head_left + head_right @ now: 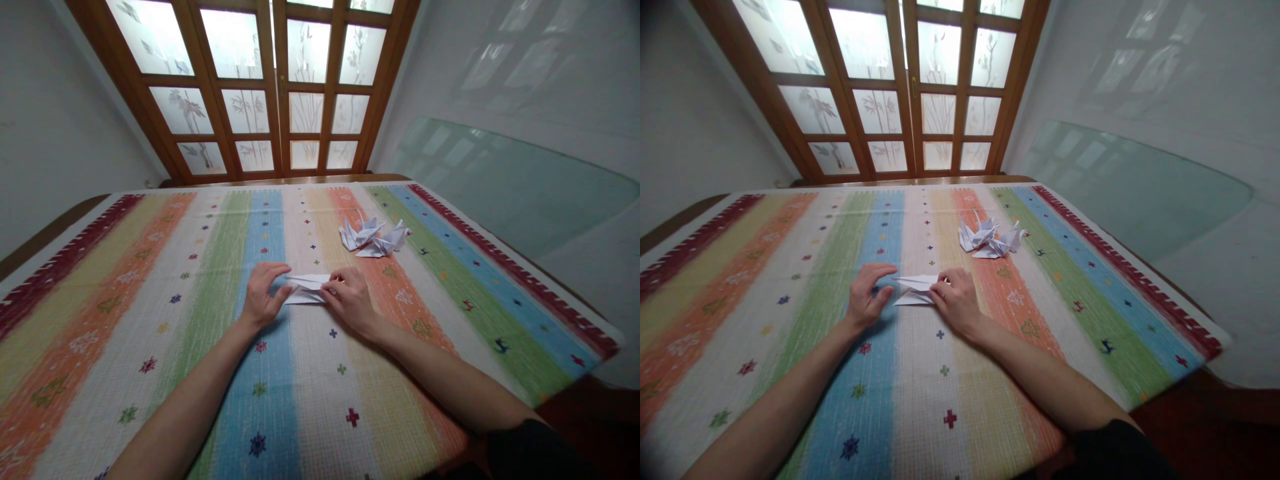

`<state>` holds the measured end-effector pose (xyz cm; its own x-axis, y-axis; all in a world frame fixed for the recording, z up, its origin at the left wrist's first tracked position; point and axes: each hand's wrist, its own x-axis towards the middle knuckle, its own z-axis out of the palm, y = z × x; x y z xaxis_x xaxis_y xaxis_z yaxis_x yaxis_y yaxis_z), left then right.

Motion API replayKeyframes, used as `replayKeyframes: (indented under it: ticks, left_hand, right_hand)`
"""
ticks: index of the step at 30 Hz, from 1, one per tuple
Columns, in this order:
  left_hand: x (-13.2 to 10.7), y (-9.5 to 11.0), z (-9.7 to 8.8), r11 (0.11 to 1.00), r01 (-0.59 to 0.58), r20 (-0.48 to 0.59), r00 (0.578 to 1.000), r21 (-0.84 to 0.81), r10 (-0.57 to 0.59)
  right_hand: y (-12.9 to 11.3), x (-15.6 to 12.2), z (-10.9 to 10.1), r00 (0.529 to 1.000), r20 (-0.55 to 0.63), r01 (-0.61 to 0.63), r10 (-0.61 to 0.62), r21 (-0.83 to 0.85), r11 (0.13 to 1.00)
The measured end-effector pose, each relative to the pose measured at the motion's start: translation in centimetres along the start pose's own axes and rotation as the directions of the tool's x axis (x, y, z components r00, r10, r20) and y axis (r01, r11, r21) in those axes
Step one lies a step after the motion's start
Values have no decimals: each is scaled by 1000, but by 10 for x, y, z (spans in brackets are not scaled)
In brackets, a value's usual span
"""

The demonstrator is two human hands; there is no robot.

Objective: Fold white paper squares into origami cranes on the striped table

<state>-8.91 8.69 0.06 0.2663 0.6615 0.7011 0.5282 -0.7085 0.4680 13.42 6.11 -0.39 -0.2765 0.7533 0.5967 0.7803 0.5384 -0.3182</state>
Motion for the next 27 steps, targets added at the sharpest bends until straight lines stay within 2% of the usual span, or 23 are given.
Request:
replayKeyframes:
  ticks: [4, 7, 14, 17, 20, 22, 24, 27]
  left_hand:
    - [-2, 4, 5, 982, -110, 196, 977, 154, 79]
    - [-4, 3, 8, 963, -155, 289, 953, 220, 87]
    - [-5, 1, 7, 956, -233, 437, 889, 177, 136]
    - [-5, 2, 8, 987, -117, 391, 918, 114, 63]
    - [-4, 2, 10, 993, 118, 266, 957, 22, -120]
    - [-3, 1, 13, 956, 283, 239, 936, -78, -258]
    - [-2, 0, 15, 884, 416, 301, 888, -211, -347]
    - [-1, 0, 17, 791, 520, 432, 825, -324, -365]
  right_hand:
    - [0, 1, 1, 996, 78, 44, -45, 17, 999]
    - [2, 1, 3, 990, 137, 40, -41, 11, 999]
    - [12, -5, 6, 960, 242, 130, -141, 63, 990]
    - [13, -6, 3, 968, 194, 156, -161, 39, 987]
    - [13, -7, 0, 976, 126, 173, -176, 31, 984]
    - [13, -8, -1, 979, 74, 185, -190, 69, 980]
    - [14, -9, 0, 980, 13, 194, -198, 134, 972]
    - [15, -11, 1, 977, -67, 214, -203, 247, 945]
